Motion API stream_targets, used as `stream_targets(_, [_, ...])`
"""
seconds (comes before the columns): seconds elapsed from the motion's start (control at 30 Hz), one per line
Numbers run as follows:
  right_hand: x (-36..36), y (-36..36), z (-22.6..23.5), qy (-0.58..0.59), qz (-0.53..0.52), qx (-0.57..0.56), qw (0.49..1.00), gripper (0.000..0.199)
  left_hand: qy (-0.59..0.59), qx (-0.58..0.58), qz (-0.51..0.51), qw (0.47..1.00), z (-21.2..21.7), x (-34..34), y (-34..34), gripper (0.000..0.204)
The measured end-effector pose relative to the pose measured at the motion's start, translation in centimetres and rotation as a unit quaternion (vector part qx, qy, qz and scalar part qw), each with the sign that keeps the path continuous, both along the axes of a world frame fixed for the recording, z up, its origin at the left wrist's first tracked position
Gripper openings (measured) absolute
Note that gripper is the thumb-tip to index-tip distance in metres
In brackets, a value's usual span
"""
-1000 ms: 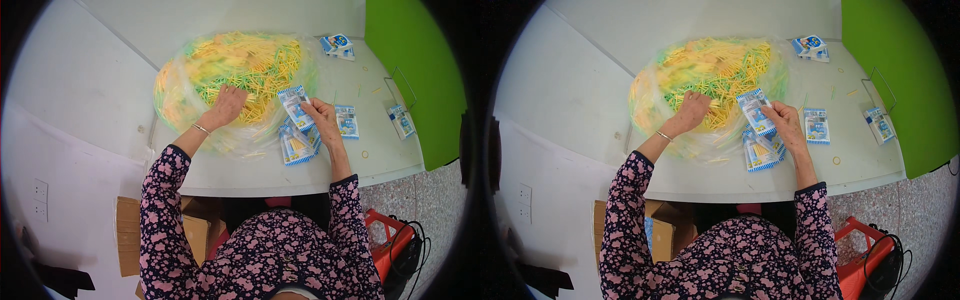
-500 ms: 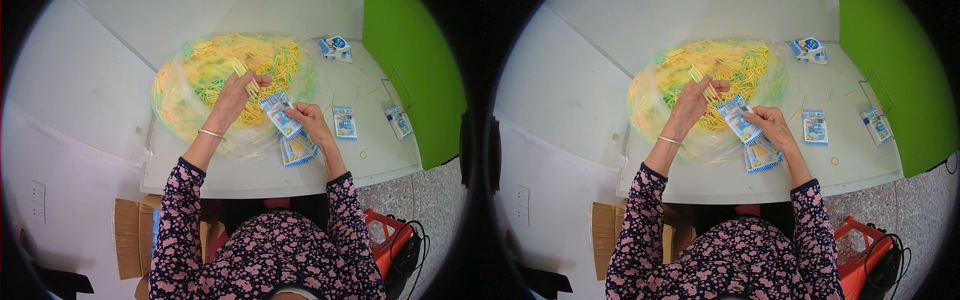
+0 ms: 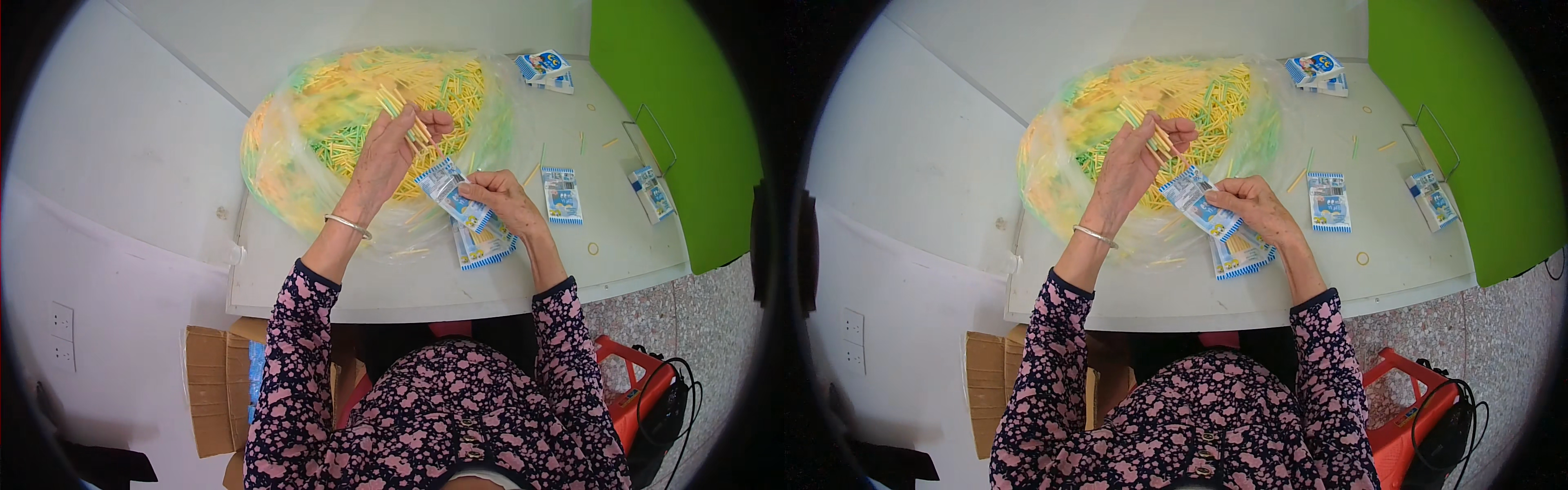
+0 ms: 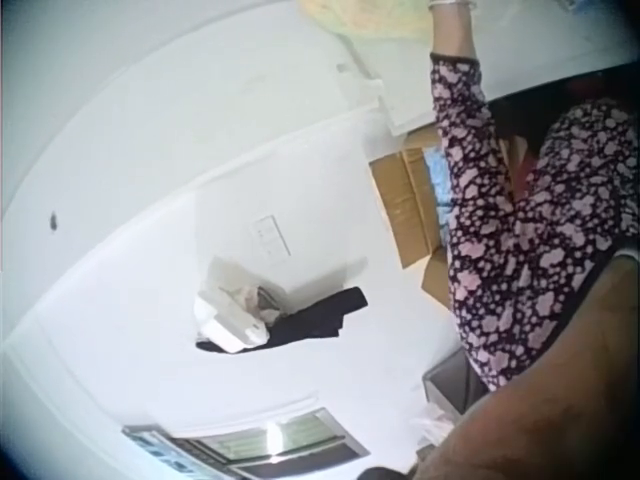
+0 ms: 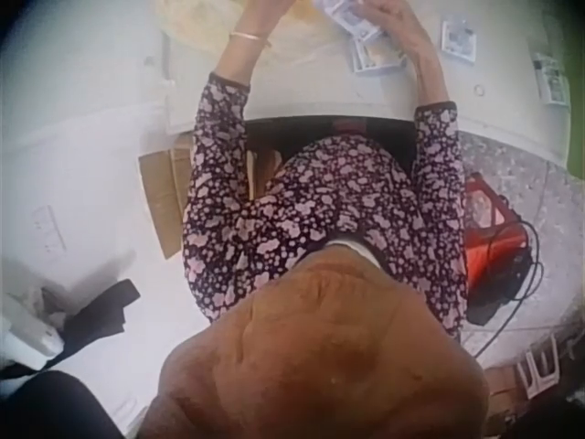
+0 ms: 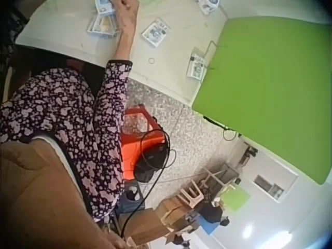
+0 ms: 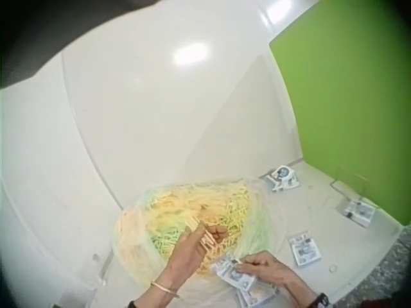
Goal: Packing small colored pouches into a cardboard box at a workspace.
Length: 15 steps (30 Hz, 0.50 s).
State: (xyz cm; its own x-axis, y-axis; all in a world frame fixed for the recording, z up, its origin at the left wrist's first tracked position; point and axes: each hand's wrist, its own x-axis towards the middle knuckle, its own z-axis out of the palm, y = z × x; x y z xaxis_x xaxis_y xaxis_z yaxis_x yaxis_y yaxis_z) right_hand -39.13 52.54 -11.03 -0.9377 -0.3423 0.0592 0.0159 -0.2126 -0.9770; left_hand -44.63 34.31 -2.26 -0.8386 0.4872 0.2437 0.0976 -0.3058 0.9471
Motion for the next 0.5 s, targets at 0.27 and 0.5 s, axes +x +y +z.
stream_targets(0.27, [0.3, -0.2, 0.4, -0.011, -0.004, -0.028, 1.0, 0.02, -0.045, 0.022, 0.013, 0.999, -1.2, 1.2, 0.3, 0.03])
stream_targets(0.5, [0.4, 0.0, 0.4, -0.016, 0.005, -0.009, 1.0, 0.021, -0.084, 0.023, 0.01, 0.996, -1.0, 2.1, 0.0, 0.034])
